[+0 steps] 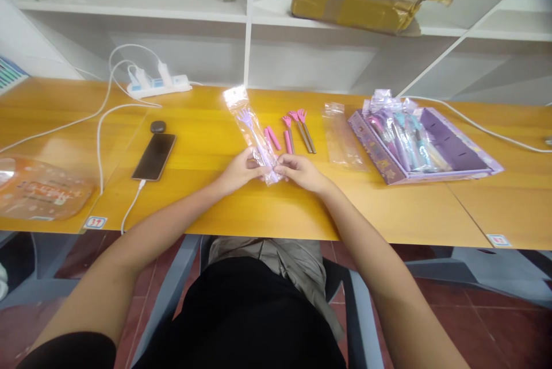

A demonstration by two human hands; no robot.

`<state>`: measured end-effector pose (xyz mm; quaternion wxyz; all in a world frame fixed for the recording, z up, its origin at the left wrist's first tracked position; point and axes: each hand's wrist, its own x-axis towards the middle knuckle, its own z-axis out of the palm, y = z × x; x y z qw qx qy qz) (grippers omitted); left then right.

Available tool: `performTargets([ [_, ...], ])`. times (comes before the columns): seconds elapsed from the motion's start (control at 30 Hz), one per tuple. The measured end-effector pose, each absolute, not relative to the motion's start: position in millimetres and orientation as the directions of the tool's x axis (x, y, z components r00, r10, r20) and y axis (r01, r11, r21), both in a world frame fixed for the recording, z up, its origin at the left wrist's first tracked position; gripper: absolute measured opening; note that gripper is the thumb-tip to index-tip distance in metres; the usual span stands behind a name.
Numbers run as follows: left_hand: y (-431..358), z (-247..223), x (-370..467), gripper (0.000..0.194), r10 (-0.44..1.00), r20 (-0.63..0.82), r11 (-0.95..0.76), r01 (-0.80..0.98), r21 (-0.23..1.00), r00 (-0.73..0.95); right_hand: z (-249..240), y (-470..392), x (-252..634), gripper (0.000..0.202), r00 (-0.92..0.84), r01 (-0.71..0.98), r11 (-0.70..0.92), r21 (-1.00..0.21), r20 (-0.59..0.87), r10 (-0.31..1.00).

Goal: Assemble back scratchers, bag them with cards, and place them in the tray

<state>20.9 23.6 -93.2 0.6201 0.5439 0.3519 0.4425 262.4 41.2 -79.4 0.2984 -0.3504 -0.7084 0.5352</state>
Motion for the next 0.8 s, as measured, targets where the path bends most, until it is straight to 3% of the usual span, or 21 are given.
performTargets([
  [0.1,23,-95,23,0.077,0.916,0.036,0.036,-0.172,0.984,0.399,-81,41,263,0.064,-0.547,0.200,0.198,-0.960,0.059,0.835],
  [0.37,25,-94,19,0.076,0.914,0.041,0.025,-0.155,0.988,0.404,-75,39,262,0.061,-0.604,0.163,0.213,-0.963,0.073,0.794],
  [0.63,20,-87,19,0.078,0.764,0.070,0.043,-0.158,0.986,0.642,-79,42,262,0.061,-0.519,0.054,0.113,-0.992,0.069,0.852],
  [0.8,21,-86,17,0.057,0.760,-0.016,0.056,-0.042,0.998,0.650,-79,42,262,0.055,-0.529,0.033,0.059,-0.998,0.032,0.848],
])
